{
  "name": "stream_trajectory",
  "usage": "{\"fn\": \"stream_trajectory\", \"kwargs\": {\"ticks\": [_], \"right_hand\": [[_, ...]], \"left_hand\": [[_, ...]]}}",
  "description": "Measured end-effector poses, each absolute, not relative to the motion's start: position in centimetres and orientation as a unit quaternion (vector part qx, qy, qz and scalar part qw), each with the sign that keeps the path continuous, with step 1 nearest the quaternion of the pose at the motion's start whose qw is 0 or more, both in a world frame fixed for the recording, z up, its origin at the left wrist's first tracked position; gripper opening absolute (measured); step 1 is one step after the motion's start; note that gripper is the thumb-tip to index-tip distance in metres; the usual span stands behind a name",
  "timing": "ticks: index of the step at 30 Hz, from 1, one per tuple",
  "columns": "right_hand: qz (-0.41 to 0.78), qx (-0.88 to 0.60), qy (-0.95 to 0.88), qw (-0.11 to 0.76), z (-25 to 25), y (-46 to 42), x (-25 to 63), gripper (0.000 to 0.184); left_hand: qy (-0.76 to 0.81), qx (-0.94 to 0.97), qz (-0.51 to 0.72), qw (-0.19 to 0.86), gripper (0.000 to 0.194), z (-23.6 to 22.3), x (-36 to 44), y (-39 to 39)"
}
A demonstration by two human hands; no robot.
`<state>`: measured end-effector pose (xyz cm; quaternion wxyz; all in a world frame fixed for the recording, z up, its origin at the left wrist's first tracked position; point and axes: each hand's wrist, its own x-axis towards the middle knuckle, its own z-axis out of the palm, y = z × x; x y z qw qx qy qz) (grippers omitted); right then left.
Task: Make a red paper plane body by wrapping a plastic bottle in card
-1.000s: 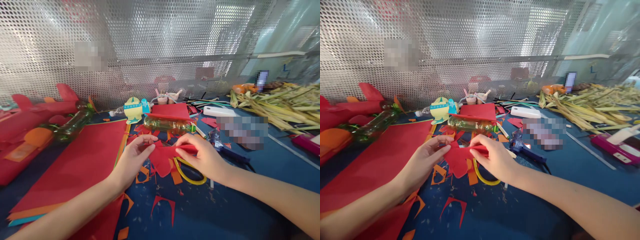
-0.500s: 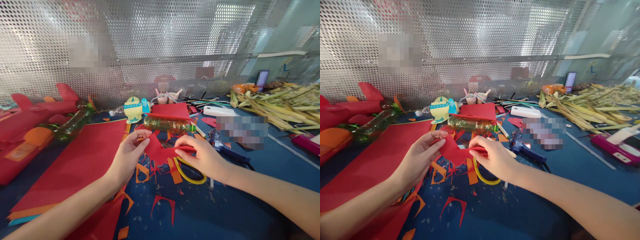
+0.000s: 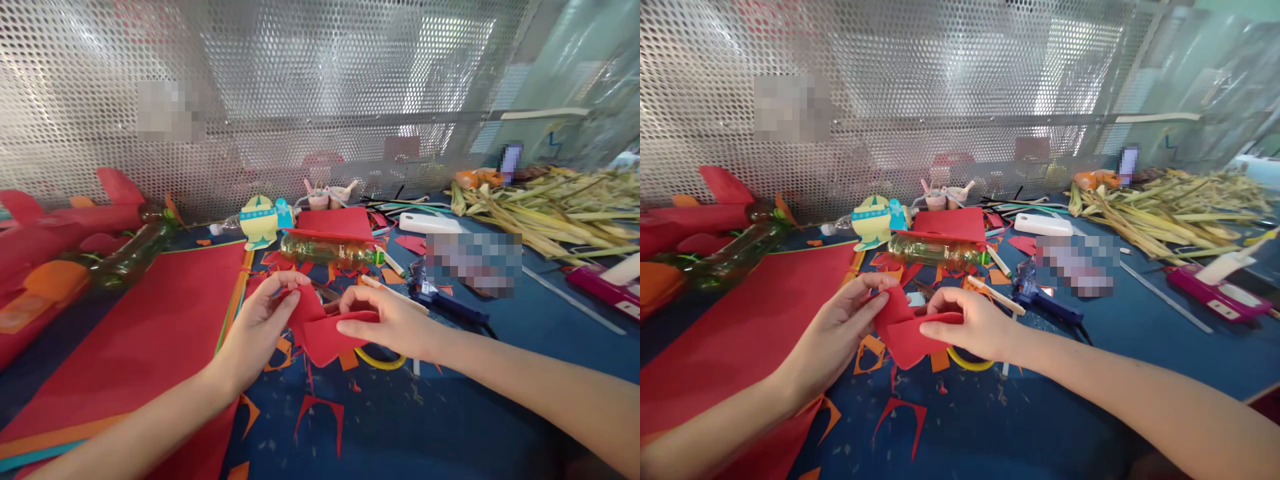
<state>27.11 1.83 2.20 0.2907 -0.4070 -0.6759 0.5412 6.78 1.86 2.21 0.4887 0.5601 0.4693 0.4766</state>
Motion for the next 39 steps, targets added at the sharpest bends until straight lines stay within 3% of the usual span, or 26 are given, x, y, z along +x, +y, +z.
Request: {"fn": "stream_trajectory", "kwargs": {"ticks": [8,16,21,24,30,34,39], "right_hand": [[0.528,-0.442,-0.673,0.271,2.3,1.8,27.0,0.017],[0.454,-0.491,-0.666,0.331,2.1,2.3,27.1,0.011],[0.425,-0.483,-0.685,0.342,1.6,2.5,27.2,0.009],[0.421,-0.503,-0.646,0.391,1.6,2.4,27.3,0.01],[0.54,-0.45,-0.523,0.482,1.6,2.7,27.3,0.027],[0.575,-0.44,-0.542,0.427,1.6,2.5,27.1,0.03],[0.43,-0.49,-0.686,0.322,1.4,2.0,27.0,0.024]], "left_hand": [[0.458,0.597,0.442,0.488,0.023,2.3,6.8,1.1],[0.441,0.517,0.432,0.593,0.062,2.5,7.2,1.4],[0.484,0.517,0.423,0.565,0.057,2.2,7.2,1.7],[0.496,0.518,0.435,0.544,0.053,2.2,7.1,1.7],[0.484,0.52,0.411,0.571,0.048,2.1,7.0,2.0],[0.475,0.521,0.421,0.571,0.043,1.9,7.0,2.1],[0.452,0.526,0.415,0.589,0.038,2.0,7.3,1.7]]}}
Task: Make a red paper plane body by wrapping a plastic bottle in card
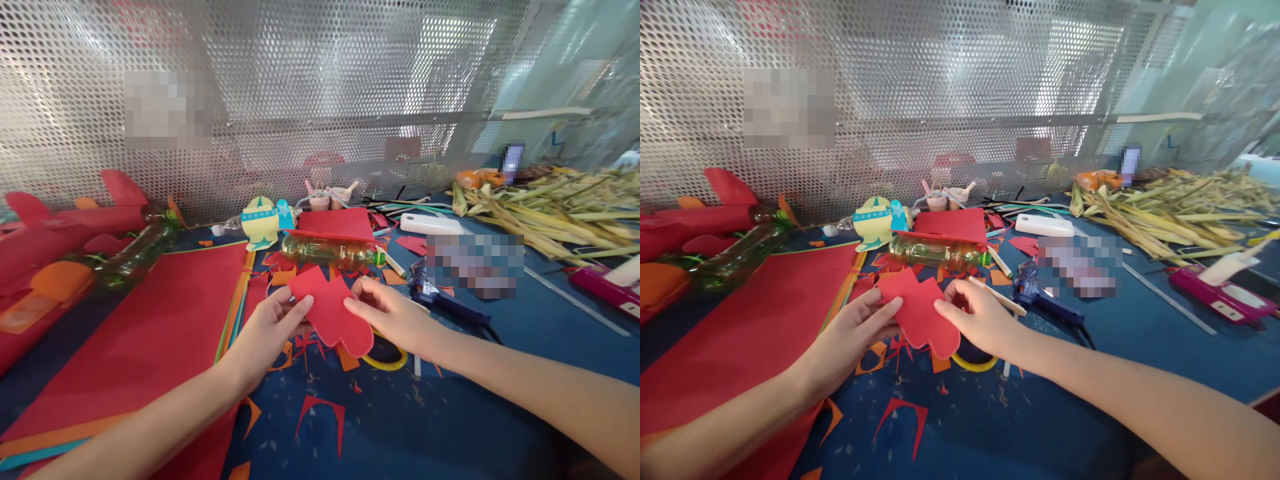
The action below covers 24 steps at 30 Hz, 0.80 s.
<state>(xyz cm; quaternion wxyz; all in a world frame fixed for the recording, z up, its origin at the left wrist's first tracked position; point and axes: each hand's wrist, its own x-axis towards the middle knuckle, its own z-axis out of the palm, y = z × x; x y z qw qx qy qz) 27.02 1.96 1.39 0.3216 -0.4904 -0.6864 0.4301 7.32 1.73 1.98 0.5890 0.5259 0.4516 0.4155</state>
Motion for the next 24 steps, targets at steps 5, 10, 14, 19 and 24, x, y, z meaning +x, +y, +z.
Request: {"fn": "stream_trajectory", "kwargs": {"ticks": [5,10,14,19,24], "right_hand": [[0.369,-0.494,-0.733,0.287,1.4,1.5,27.0,0.022],[0.402,-0.456,-0.731,0.31,1.3,1.3,26.9,0.017],[0.44,-0.429,-0.725,0.312,1.3,1.5,27.0,0.014],[0.408,-0.414,-0.717,0.386,1.6,2.4,27.6,0.011],[0.354,-0.419,-0.69,0.473,2.2,3.8,28.7,0.011]], "left_hand": [[0.44,0.539,0.397,0.598,0.032,2.3,7.6,1.3],[0.426,0.55,0.372,0.614,0.026,2.0,7.6,1.2],[0.419,0.552,0.354,0.628,0.026,1.5,7.5,1.3],[0.449,0.564,0.344,0.602,0.038,1.9,6.7,2.4],[0.462,0.602,0.313,0.572,0.04,2.2,6.1,3.5]]}}
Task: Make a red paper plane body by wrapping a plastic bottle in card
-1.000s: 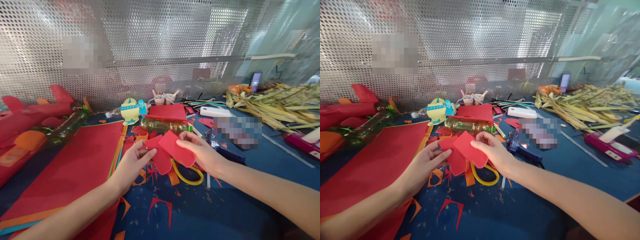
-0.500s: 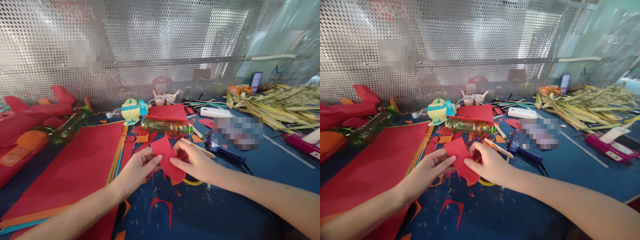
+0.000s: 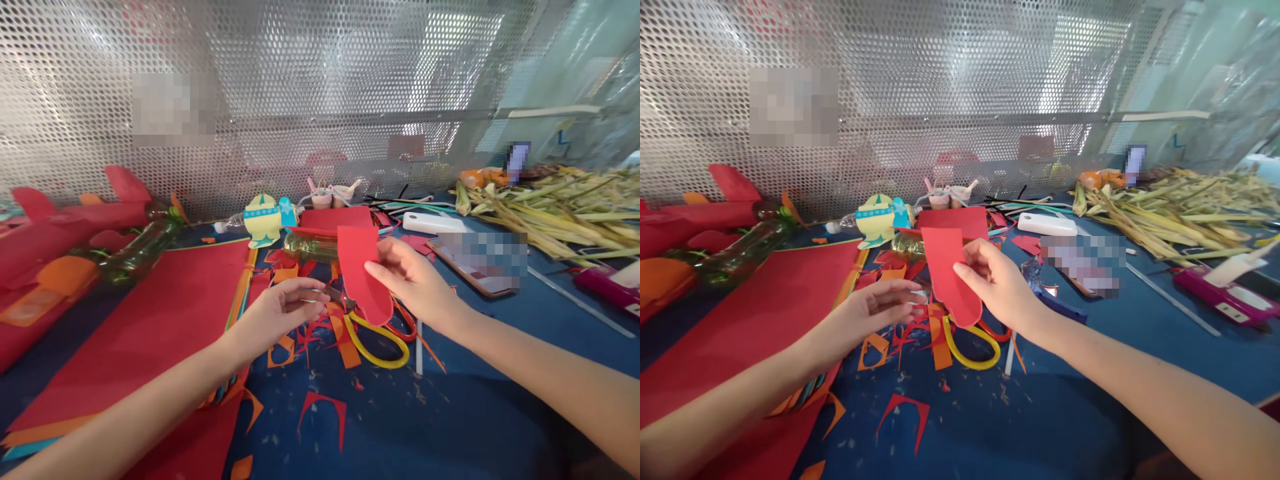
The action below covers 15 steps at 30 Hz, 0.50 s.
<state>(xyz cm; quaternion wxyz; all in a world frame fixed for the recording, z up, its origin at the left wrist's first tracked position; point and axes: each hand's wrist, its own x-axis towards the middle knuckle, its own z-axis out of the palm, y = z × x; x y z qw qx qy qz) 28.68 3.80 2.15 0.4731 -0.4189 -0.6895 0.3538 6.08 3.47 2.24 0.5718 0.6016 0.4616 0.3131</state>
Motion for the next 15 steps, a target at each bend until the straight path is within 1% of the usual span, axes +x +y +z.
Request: {"fn": "stream_trajectory", "kwargs": {"ticks": [2,4,5,8,9,11,13,15], "right_hand": [[0.353,-0.419,-0.694,0.467,2.1,3.9,28.7,0.011],[0.365,-0.414,-0.701,0.451,1.9,3.6,28.5,0.009],[0.371,-0.412,-0.705,0.443,1.8,3.4,28.3,0.008],[0.369,-0.408,-0.717,0.428,1.7,2.7,27.9,0.007],[0.365,-0.408,-0.721,0.425,1.6,2.6,27.8,0.007],[0.355,-0.405,-0.728,0.425,1.6,2.6,27.9,0.007],[0.328,-0.4,-0.732,0.443,1.7,3.0,28.2,0.007],[0.262,-0.4,-0.742,0.469,1.8,3.5,28.7,0.007]], "left_hand": [[0.446,0.612,0.301,0.579,0.047,2.1,6.2,3.3],[0.433,0.624,0.282,0.586,0.048,1.8,6.5,3.0],[0.43,0.627,0.275,0.588,0.045,1.7,6.7,2.8],[0.433,0.617,0.281,0.594,0.025,1.4,7.0,2.3],[0.435,0.612,0.285,0.595,0.021,1.4,7.0,2.3],[0.44,0.61,0.289,0.593,0.019,1.4,6.8,2.3],[0.444,0.619,0.286,0.581,0.017,1.4,6.6,2.6],[0.446,0.645,0.279,0.553,0.017,1.3,6.3,3.1]]}}
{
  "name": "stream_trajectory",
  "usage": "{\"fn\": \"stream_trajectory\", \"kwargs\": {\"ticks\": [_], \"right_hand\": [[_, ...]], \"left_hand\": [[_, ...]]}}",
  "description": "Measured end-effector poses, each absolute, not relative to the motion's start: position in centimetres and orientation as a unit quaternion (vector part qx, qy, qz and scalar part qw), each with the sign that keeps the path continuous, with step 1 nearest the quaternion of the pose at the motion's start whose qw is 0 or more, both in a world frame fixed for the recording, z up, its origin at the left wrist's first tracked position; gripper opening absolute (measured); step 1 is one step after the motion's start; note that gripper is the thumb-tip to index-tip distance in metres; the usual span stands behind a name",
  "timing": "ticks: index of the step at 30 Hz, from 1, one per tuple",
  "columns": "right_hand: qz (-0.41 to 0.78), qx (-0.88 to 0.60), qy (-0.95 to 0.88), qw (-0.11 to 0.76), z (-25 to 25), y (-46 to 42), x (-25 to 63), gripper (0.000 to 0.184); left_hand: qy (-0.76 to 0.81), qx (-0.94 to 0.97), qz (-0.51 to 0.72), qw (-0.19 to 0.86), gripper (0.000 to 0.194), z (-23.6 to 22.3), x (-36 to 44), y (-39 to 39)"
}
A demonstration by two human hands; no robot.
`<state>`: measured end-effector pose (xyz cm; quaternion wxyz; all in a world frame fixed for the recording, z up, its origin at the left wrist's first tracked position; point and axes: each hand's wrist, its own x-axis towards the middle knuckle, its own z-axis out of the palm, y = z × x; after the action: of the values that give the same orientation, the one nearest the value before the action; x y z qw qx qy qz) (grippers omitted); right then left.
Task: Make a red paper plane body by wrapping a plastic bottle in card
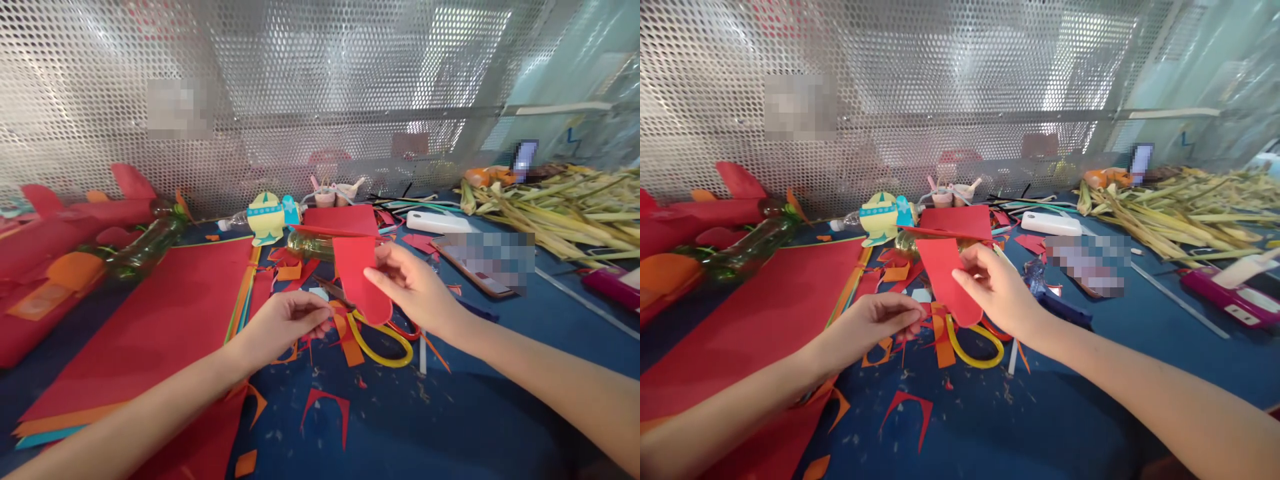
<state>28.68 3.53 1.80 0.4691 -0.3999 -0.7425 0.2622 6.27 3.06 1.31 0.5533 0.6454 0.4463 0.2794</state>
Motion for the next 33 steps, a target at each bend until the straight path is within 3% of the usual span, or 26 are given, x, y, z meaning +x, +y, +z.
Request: {"fn": "stream_trajectory", "kwargs": {"ticks": [3,7,17,23,27,31,33], "right_hand": [[0.098,-0.404,-0.776,0.475,2.1,4.3,29.5,0.002],[-0.039,-0.381,-0.822,0.421,2.3,4.8,30.2,0.013],[0.019,-0.423,-0.866,0.267,0.4,6.4,29.0,0.022],[-0.078,-0.397,-0.868,0.289,0.1,5.4,28.7,0.023],[-0.058,-0.358,-0.88,0.307,0.0,4.1,28.5,0.012],[-0.047,-0.336,-0.891,0.302,-0.5,3.8,28.3,0.012],[-0.042,-0.334,-0.891,0.305,-0.7,3.8,28.3,0.012]], "left_hand": [[0.455,0.69,0.272,0.492,0.018,1.2,5.6,4.0],[0.485,0.724,0.285,0.4,0.024,1.5,4.6,5.5],[0.491,0.783,0.253,0.285,0.023,2.5,2.6,7.2],[0.497,0.806,0.204,0.25,0.019,3.1,2.0,7.6],[0.481,0.821,0.166,0.26,0.019,3.1,1.8,7.5],[0.442,0.84,0.137,0.283,0.029,3.6,2.3,6.7],[0.453,0.837,0.153,0.267,0.026,3.8,2.4,6.6]]}}
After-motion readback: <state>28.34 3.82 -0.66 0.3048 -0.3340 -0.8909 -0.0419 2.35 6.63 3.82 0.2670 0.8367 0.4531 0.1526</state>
